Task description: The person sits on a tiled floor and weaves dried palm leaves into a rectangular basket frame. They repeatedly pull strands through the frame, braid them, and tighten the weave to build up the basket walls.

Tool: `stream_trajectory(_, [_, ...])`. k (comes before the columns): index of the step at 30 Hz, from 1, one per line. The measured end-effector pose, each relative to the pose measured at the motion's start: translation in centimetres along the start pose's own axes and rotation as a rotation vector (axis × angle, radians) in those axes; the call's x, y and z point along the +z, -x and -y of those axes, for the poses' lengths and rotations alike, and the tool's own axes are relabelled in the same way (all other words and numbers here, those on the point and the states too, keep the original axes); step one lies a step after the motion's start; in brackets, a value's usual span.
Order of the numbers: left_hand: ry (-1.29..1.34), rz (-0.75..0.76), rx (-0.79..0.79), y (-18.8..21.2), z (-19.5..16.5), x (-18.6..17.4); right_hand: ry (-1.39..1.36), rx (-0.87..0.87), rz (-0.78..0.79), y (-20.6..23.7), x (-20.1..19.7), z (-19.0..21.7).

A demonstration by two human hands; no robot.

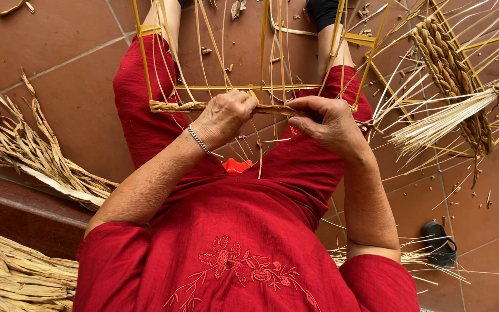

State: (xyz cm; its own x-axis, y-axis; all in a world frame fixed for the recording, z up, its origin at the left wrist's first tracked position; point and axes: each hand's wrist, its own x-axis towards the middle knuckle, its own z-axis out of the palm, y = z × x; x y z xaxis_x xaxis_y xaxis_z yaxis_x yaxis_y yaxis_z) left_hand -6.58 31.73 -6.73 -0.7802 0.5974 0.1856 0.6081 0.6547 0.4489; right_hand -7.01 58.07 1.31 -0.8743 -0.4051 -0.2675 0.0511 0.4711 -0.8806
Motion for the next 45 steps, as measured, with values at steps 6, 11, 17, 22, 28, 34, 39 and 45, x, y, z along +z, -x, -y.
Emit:
stream_trajectory(6, [0.051,-0.068,-0.107,-0.3,0.1,1.1,0.412,-0.2,-0.05,1.0,-1.8,1.8])
stream_trajectory(11, [0.097,-0.215,-0.173,-0.7,-0.6,1.6,0.401,0.015,-0.061,3.3,-4.7,4.6])
stream_trajectory(17, [0.043,-0.317,-0.199,0.1,-0.8,2.9,1.02,-0.507,-0.528,1.7,-1.4,7.6])
stream_trajectory(22, [0.157,-0.397,-0.326,-0.3,-0.7,3.0,1.046,-1.045,-0.666,-8.4,3.5,10.1])
stream_trajectory(28, [0.37,-0.466,-0.508,-0.7,-1.1,1.9,0.484,-0.974,-0.675,-10.1,4.4,7.1])
stream_trajectory(34, [0.113,-0.349,-0.448,-1.1,-0.2,3.1,0.087,-0.42,-0.332,-6.7,6.3,-1.6])
stream_trajectory(39, [-0.057,-0.272,-0.376,-1.4,-0.6,3.8,0.263,-0.212,-0.246,-7.8,6.8,-3.7])
stream_trajectory(45, [0.082,-0.232,-0.344,-0.9,-1.0,3.3,-0.221,0.051,0.001,-9.9,5.4,-2.4])
